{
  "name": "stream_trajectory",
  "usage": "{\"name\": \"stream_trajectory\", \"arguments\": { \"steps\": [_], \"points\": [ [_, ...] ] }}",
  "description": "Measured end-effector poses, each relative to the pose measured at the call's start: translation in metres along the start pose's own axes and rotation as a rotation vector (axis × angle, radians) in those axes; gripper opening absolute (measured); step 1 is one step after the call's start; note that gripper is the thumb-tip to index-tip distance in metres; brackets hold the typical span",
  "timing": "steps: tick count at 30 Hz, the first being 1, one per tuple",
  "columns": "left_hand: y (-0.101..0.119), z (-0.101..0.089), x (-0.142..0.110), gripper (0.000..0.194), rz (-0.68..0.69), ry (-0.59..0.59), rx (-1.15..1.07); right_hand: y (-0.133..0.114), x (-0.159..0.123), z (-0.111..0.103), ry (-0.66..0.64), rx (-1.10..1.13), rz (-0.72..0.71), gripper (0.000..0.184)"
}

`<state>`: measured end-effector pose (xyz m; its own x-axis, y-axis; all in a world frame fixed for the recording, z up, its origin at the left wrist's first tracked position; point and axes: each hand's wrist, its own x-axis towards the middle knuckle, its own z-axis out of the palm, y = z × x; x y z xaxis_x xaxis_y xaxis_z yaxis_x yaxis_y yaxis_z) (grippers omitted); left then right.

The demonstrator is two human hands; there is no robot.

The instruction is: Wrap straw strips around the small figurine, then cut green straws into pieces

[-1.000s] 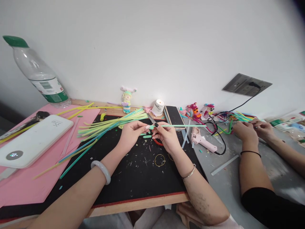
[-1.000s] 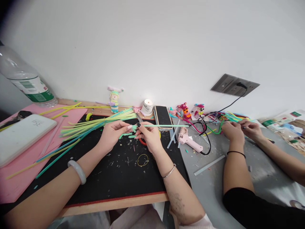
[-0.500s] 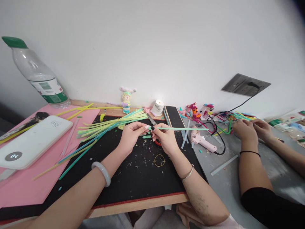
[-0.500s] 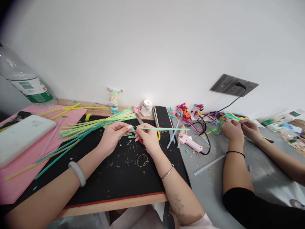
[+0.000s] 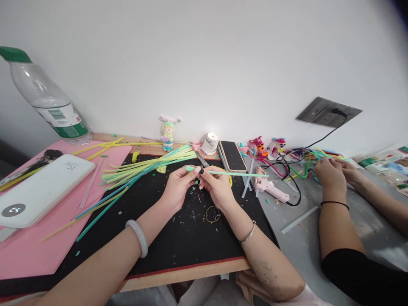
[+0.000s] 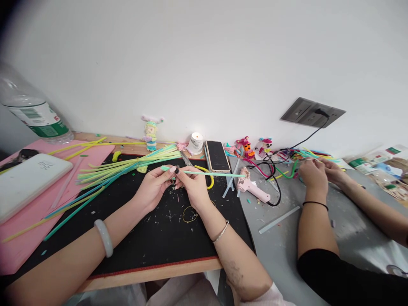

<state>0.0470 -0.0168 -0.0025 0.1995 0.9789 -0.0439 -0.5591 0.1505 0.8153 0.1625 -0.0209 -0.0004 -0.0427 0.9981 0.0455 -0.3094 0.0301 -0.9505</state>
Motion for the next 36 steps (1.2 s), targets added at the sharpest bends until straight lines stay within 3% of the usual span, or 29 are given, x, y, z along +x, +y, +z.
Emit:
{"name": "stream_trajectory", "arguments": {
  "steps": [8, 14, 18, 22, 25, 30, 36],
  "points": [
    [0.003, -0.005, 0.006, 0.025, 0.003, 0.13, 0.016, -0.001, -0.003, -0.004, 0.034, -0.196, -0.127, 0.032],
    [0.002, -0.005, 0.006, 0.029, 0.009, 0.132, 0.046, -0.003, -0.005, -0.003, -0.025, -0.324, -0.155, 0.031],
    [0.002, -0.01, 0.008, 0.028, 0.05, 0.092, 0.201, -0.005, -0.004, -0.006, -0.015, -0.355, -0.173, 0.031],
    [0.007, -0.013, 0.01, 0.028, 0.121, -0.003, 0.445, -0.009, -0.001, -0.013, 0.02, -0.422, -0.207, 0.037],
    [0.012, -0.014, 0.009, 0.026, 0.101, -0.153, 0.592, -0.011, 0.002, -0.019, 0.021, -0.469, -0.226, 0.042],
    [0.015, -0.014, 0.007, 0.021, 0.027, -0.395, 0.652, -0.012, 0.007, -0.028, -0.119, -0.474, -0.141, 0.043],
    [0.016, -0.017, 0.007, 0.021, -0.108, -0.603, 0.678, -0.016, 0.006, -0.026, -0.252, -0.513, -0.06, 0.045]
  ]
}}
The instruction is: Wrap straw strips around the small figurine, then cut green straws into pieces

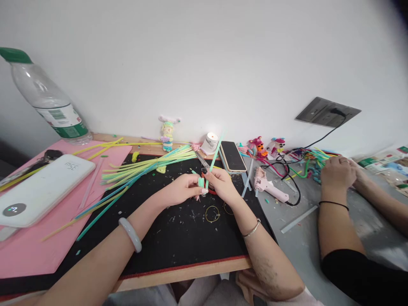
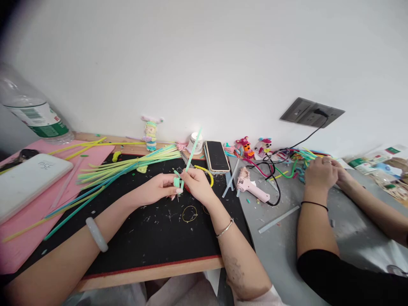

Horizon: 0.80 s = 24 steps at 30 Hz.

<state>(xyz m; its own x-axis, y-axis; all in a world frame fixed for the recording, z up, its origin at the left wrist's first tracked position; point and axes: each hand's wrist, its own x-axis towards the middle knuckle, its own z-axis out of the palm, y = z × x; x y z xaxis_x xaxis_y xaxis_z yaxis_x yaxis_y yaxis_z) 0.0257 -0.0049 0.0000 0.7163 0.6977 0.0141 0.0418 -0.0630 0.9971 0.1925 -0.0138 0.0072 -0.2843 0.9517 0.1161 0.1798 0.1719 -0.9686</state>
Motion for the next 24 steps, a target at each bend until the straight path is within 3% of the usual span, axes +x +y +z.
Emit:
{"name": "stream_trajectory", "arguments": {
  "steps": [9, 18, 21, 24],
  "points": [
    [0.0028, -0.0053, -0.0043, 0.024, -0.071, -0.161, 0.027, 0.0007, -0.0011, 0.0026, -0.128, 0.001, -0.008, 0.044],
    [0.0069, -0.006, -0.007, 0.027, -0.153, -0.154, 0.061, -0.0029, -0.0015, -0.0012, -0.313, 0.005, 0.014, 0.041],
    [0.0087, -0.0049, -0.0066, 0.029, -0.14, -0.1, 0.011, -0.0038, -0.0016, -0.0016, -0.223, -0.015, 0.018, 0.041],
    [0.0067, -0.007, -0.0042, 0.03, -0.107, 0.029, -0.006, 0.0006, -0.0001, -0.0027, 0.037, 0.022, -0.022, 0.041]
  ]
}}
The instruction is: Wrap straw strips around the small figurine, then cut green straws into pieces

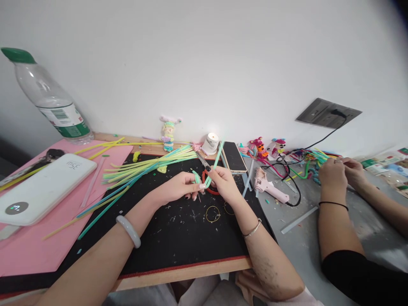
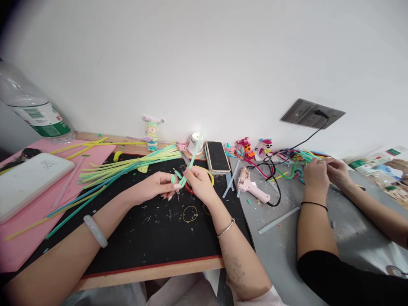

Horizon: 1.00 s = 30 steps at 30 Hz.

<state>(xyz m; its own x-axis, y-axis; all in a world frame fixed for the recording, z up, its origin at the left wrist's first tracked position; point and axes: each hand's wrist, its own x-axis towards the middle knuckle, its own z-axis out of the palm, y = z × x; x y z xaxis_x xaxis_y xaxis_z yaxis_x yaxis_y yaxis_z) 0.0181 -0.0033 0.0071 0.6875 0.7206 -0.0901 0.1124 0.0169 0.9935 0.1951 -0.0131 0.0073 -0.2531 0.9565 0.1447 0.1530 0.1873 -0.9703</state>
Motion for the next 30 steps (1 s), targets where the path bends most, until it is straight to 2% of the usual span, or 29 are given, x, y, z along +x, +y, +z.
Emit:
{"name": "stream_trajectory", "arguments": {
  "steps": [2, 4, 8, 10, 11, 12, 15, 16, 22, 30],
  "points": [
    [-0.004, -0.004, 0.003, 0.032, 0.0, 0.16, 0.07, 0.004, 0.001, -0.001, 0.162, 0.033, -0.041, 0.041],
    [-0.009, -0.008, 0.006, 0.033, 0.001, 0.371, 0.26, 0.007, 0.002, 0.0, 0.262, 0.052, -0.075, 0.041],
    [-0.011, -0.014, 0.004, 0.027, 0.082, 0.813, 0.726, 0.007, 0.002, 0.003, 0.348, 0.049, -0.104, 0.04],
    [-0.007, -0.012, 0.001, 0.031, 0.163, 0.913, 0.795, 0.006, 0.001, 0.005, 0.378, 0.024, -0.093, 0.041],
    [-0.005, -0.01, -0.001, 0.03, 0.221, 0.906, 0.816, 0.005, 0.0, 0.007, 0.391, 0.006, -0.084, 0.041],
    [-0.003, -0.007, -0.003, 0.027, 0.279, 0.84, 0.833, 0.004, -0.001, 0.008, 0.398, -0.015, -0.076, 0.041],
    [0.0, 0.004, -0.005, 0.021, 0.372, 0.45, 0.887, 0.003, -0.003, 0.014, 0.372, -0.066, -0.067, 0.04],
    [-0.001, 0.008, -0.005, 0.021, 0.376, 0.382, 0.91, 0.002, -0.003, 0.016, 0.359, -0.073, -0.068, 0.04],
    [-0.007, 0.01, -0.001, 0.032, 0.397, 0.39, 0.999, 0.003, -0.004, 0.021, 0.33, -0.054, -0.052, 0.039],
    [-0.008, 0.006, 0.0, 0.029, 0.403, 0.39, 0.749, 0.0, -0.004, 0.02, 0.309, -0.007, -0.043, 0.033]
  ]
}}
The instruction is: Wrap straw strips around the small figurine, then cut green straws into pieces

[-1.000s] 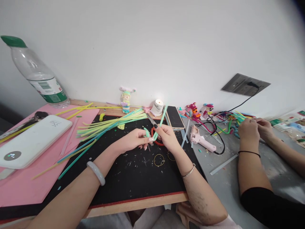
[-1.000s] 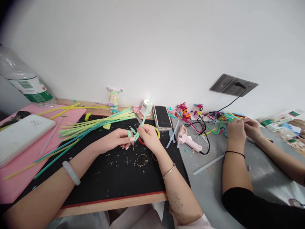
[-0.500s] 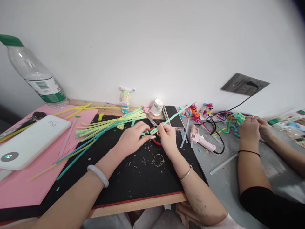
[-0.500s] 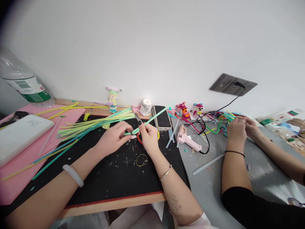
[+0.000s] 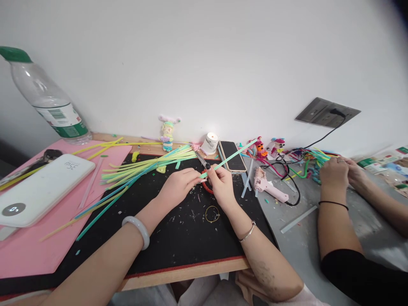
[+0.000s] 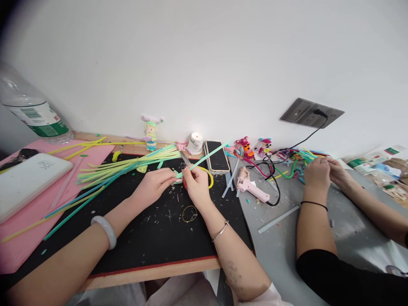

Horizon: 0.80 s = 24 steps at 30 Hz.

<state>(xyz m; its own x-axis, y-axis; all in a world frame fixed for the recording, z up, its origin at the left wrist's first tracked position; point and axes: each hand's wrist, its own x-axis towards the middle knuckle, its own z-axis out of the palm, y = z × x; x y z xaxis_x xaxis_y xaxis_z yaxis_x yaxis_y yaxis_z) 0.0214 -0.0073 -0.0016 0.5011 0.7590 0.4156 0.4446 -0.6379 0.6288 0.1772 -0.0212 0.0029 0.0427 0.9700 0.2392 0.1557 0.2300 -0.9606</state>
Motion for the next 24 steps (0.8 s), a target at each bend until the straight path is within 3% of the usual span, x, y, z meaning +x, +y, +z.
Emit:
{"name": "stream_trajectory", "arguments": {
  "steps": [6, 13, 16, 20, 24],
  "points": [
    [0.003, -0.001, 0.002, 0.031, -0.012, 0.019, -0.032, -0.002, 0.0, 0.0, -0.021, -0.01, -0.04, 0.028],
    [0.008, 0.002, 0.003, 0.026, -0.308, 0.058, -0.411, 0.0, 0.004, -0.003, -0.059, -0.061, -0.043, 0.029],
    [0.003, 0.003, 0.004, 0.026, -0.385, 0.135, -0.461, 0.002, 0.011, -0.015, -0.115, -0.242, -0.008, 0.03],
    [-0.007, 0.001, 0.006, 0.026, -0.507, 0.31, -0.466, 0.01, 0.02, -0.033, -0.098, -0.651, -0.041, 0.014],
    [-0.016, 0.002, 0.007, 0.025, -0.564, 0.418, -0.524, 0.014, 0.017, -0.035, -0.181, -0.864, -0.061, 0.034]
  ]
}}
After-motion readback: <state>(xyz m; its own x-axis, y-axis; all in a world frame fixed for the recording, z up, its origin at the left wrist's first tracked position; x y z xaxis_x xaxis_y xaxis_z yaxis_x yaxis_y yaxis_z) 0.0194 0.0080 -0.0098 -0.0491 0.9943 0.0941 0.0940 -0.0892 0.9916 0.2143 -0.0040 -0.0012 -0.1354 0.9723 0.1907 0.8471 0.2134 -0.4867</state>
